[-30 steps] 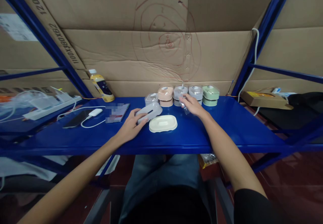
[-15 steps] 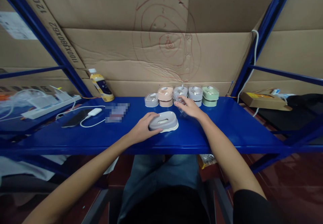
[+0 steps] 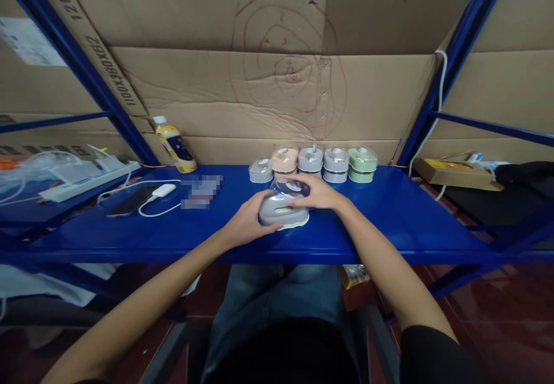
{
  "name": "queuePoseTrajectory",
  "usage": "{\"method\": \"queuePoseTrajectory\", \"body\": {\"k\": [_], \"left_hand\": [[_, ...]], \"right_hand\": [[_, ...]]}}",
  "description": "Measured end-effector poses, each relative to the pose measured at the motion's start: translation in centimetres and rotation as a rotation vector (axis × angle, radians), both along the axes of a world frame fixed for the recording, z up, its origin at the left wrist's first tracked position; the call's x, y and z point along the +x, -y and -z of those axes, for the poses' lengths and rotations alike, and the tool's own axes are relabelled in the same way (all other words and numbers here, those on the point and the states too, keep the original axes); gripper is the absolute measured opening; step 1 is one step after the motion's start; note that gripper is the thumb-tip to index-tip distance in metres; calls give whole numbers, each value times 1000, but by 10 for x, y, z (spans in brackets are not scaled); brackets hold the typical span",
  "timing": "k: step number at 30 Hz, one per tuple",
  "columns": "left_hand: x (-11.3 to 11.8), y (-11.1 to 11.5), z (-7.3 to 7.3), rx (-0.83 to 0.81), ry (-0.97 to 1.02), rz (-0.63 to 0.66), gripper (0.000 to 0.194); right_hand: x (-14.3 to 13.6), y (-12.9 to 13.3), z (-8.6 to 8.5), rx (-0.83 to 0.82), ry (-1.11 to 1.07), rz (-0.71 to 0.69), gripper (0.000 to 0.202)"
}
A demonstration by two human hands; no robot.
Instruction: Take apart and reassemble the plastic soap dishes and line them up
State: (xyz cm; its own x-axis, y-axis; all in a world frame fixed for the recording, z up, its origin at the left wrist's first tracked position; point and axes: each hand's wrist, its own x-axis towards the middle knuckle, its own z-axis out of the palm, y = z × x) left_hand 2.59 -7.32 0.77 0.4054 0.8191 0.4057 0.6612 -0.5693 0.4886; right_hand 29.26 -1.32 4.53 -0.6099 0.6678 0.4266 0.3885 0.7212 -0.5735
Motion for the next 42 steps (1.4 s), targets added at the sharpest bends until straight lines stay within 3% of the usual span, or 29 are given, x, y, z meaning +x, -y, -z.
{"method": "queuePoseTrajectory", "body": {"k": [9, 17, 25, 32, 34, 36, 40, 42], "left_hand": [[8, 6, 5, 19, 46, 24, 113], [-3, -6, 13, -192, 189, 108, 136], [-5, -9, 16, -223, 198, 88, 135], [-11, -10, 12, -6, 44, 101, 100], [-19, -9, 9, 63, 8, 47, 94], [-31, -11, 4, 122, -6, -52, 89], [-54, -29, -15, 197, 79, -329, 85], [-56, -48, -28, 213, 149, -479, 86]], "right_hand": [[0, 5, -8, -38, -22, -127, 78], [-10, 5, 4, 24, 99, -166, 81], [-23, 9, 7, 89, 165, -198, 76], [-20, 5, 11, 51, 129, -189, 87], [-13, 0, 10, 14, 69, -105, 82], [-2, -6, 5, 2, -48, 66, 64], [39, -29, -11, 174, -372, 554, 52], [67, -46, -14, 291, -494, 870, 47]]}}
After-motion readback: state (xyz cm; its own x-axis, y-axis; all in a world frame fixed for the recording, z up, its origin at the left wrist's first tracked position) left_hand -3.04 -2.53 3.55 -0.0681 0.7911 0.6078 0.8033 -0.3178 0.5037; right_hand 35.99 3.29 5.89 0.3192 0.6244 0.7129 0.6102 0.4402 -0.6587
